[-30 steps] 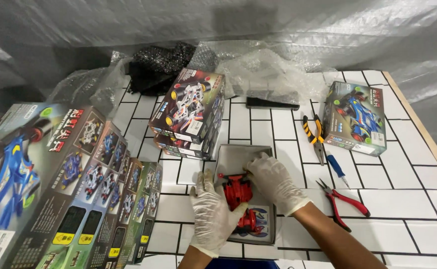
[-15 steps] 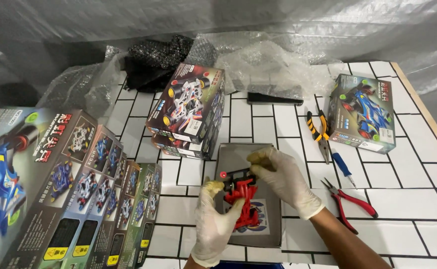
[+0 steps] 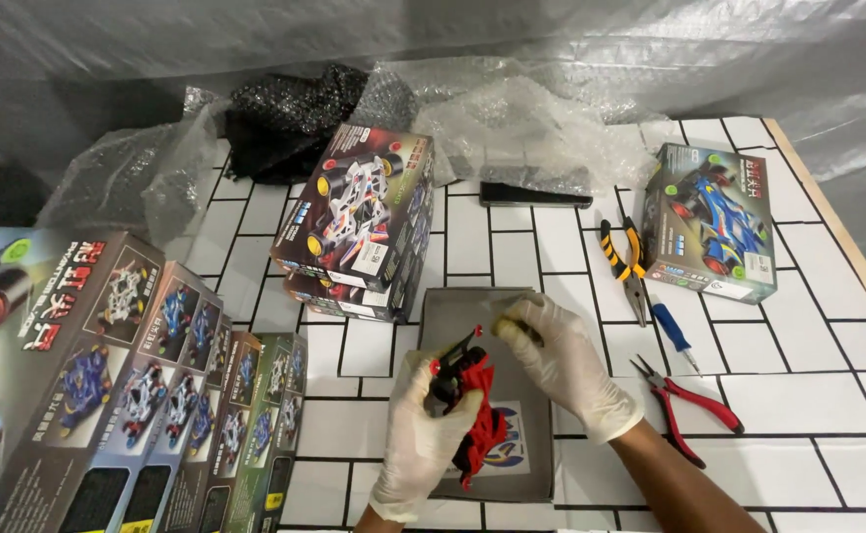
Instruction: Assembling a plastic toy car by fitting internal components like the motor and gears into the chassis.
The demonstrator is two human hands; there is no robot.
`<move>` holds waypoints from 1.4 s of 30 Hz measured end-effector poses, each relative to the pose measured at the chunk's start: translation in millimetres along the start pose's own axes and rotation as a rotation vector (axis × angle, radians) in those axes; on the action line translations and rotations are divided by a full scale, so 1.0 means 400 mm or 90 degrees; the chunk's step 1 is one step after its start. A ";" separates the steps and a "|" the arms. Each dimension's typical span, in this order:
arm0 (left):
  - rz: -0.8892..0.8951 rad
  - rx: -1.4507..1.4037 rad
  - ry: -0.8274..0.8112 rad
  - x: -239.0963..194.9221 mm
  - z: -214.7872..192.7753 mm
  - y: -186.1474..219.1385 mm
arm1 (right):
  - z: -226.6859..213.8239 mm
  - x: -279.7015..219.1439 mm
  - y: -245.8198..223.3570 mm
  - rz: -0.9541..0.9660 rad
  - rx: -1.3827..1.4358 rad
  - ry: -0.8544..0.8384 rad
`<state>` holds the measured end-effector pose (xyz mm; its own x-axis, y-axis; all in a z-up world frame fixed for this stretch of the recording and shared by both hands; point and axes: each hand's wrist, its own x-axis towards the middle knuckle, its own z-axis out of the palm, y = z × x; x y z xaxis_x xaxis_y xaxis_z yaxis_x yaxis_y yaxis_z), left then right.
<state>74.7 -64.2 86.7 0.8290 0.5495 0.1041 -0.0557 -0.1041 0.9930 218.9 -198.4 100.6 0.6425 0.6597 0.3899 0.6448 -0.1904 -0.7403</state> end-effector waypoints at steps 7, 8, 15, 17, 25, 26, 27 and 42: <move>0.101 0.214 0.006 -0.003 0.013 0.023 | 0.010 -0.001 -0.022 0.004 -0.005 0.021; 0.140 0.172 -0.024 -0.001 0.013 0.033 | 0.010 -0.002 -0.019 0.004 -0.019 0.018; -0.168 -0.151 -0.140 -0.002 0.011 0.070 | 0.007 -0.002 0.003 0.053 0.005 -0.060; -0.166 -0.156 -0.140 -0.002 0.004 0.053 | 0.005 0.002 -0.011 0.082 -0.006 -0.075; -0.004 -0.166 -0.172 0.000 -0.004 0.032 | 0.034 -0.006 0.057 -0.135 -0.191 -0.081; -0.018 -0.169 -0.180 0.000 -0.005 0.025 | 0.040 -0.008 0.076 -0.166 -0.212 -0.084; -0.033 -0.172 -0.188 0.000 -0.006 0.018 | 0.045 -0.010 0.094 -0.197 -0.234 -0.087; -0.008 0.026 -0.163 0.002 -0.014 0.036 | 0.059 -0.016 0.083 -0.269 -0.255 -0.068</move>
<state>71.3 -60.7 101.4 0.9436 0.3238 0.0691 -0.0263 -0.1347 0.9905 226.5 -191.6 60.4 0.2643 0.8034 0.5336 0.9551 -0.1411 -0.2605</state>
